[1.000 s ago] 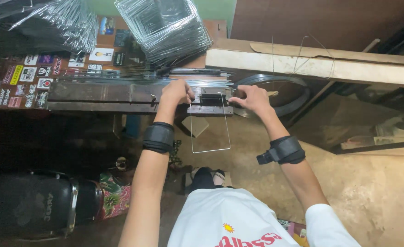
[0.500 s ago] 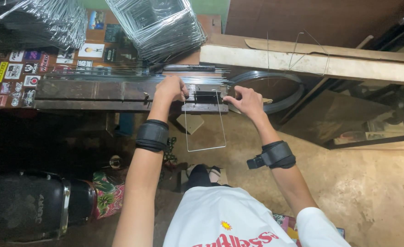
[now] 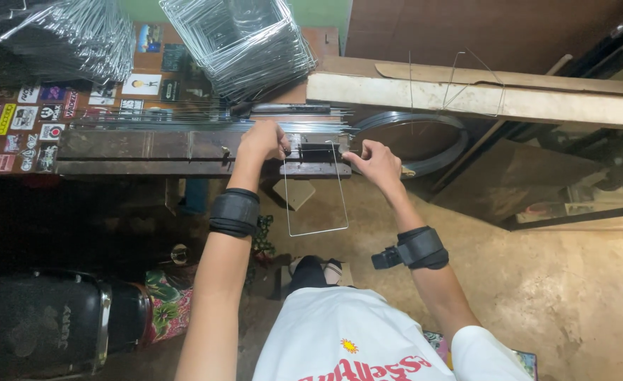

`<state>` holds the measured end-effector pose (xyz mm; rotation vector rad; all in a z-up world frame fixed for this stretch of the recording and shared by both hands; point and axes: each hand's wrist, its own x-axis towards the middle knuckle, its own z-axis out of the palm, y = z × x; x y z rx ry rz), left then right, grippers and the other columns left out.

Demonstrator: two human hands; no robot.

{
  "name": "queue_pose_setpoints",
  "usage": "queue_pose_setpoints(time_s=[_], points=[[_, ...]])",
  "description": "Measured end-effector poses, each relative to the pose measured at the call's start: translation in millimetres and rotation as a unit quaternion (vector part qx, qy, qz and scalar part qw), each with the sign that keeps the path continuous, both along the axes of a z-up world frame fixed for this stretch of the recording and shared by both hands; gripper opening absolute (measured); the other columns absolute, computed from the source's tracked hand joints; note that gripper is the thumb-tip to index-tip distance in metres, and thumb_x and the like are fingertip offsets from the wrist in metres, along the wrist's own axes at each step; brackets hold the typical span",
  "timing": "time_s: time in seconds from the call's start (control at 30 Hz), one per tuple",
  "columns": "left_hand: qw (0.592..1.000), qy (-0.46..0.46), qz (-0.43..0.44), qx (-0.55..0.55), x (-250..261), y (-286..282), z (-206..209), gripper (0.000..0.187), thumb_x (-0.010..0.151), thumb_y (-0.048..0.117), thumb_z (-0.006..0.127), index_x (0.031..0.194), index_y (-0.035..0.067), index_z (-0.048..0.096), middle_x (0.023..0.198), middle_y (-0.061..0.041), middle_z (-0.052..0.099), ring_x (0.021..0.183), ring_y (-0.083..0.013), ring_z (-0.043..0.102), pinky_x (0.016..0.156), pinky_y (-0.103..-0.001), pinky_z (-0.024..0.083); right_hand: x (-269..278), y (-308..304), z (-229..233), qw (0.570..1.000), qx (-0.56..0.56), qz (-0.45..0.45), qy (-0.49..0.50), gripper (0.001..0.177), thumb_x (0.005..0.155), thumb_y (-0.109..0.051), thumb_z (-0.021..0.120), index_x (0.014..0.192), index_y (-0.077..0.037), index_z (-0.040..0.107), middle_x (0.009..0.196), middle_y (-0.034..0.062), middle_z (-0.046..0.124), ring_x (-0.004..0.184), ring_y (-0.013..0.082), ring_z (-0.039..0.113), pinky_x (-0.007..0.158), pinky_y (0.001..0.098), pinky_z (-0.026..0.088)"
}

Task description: The recorder is using a manual bending jig to shape straight metal wires into square frames.

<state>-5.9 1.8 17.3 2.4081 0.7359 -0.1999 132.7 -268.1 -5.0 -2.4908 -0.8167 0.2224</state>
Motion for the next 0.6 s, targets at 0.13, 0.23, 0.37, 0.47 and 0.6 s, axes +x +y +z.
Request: queue_pose_setpoints(time_s=[0.13, 0.23, 0.37, 0.47, 0.6], points=[[1.000, 0.015, -0.007, 0.000, 3, 0, 2, 0.023, 0.067, 0.005, 0.085, 0.086, 0.017, 0.082, 0.089, -0.001, 0.079, 0.090, -0.0208, 0.075, 0.083, -0.037, 0.058, -7, 0, 1, 1.000, -0.001, -0.022, 0.010, 0.062, 0.079, -0.065, 0.077, 0.069, -0.008, 0.054, 0.067, 0.0074, 0.065, 0.069, 0.0313, 0.067, 0.060, 0.0426, 0.047], [1.000, 0.016, -0.012, 0.000, 6, 2, -3, 0.023, 0.064, 0.004, 0.087, 0.083, 0.015, 0.080, 0.091, 0.001, 0.079, 0.091, -0.0203, 0.074, 0.082, -0.037, 0.057, -11, 0, 0, 0.999, 0.004, -0.036, 0.021, 0.062, 0.079, -0.064, 0.077, 0.069, -0.008, 0.051, 0.067, 0.0078, 0.065, 0.068, 0.0310, 0.066, 0.061, 0.0423, 0.047], [1.000, 0.008, -0.017, -0.001, 6, 4, -7, 0.020, 0.066, 0.003, 0.085, 0.082, 0.015, 0.080, 0.091, 0.001, 0.080, 0.090, -0.0197, 0.076, 0.082, -0.036, 0.058, -16, -1, -4, 0.997, 0.028, -0.055, 0.039, 0.063, 0.080, -0.062, 0.078, 0.067, -0.008, 0.047, 0.065, 0.0076, 0.063, 0.065, 0.0295, 0.064, 0.060, 0.0418, 0.047], [1.000, 0.010, -0.017, 0.003, 7, 4, -7, 0.021, 0.066, 0.003, 0.085, 0.082, 0.015, 0.081, 0.091, 0.001, 0.080, 0.091, -0.0193, 0.075, 0.082, -0.037, 0.058, -19, 0, -3, 0.996, 0.040, -0.068, 0.051, 0.064, 0.079, -0.062, 0.078, 0.066, -0.009, 0.046, 0.063, 0.0071, 0.062, 0.063, 0.0284, 0.063, 0.059, 0.0415, 0.047], [0.999, 0.028, -0.011, 0.014, 9, 5, -9, 0.026, 0.065, 0.004, 0.087, 0.085, 0.019, 0.082, 0.092, 0.000, 0.079, 0.092, -0.0207, 0.075, 0.084, -0.037, 0.057, -21, -1, 0, 0.994, 0.045, -0.077, 0.064, 0.064, 0.078, -0.062, 0.079, 0.065, -0.009, 0.045, 0.061, 0.0069, 0.061, 0.061, 0.0272, 0.063, 0.059, 0.0405, 0.047]])
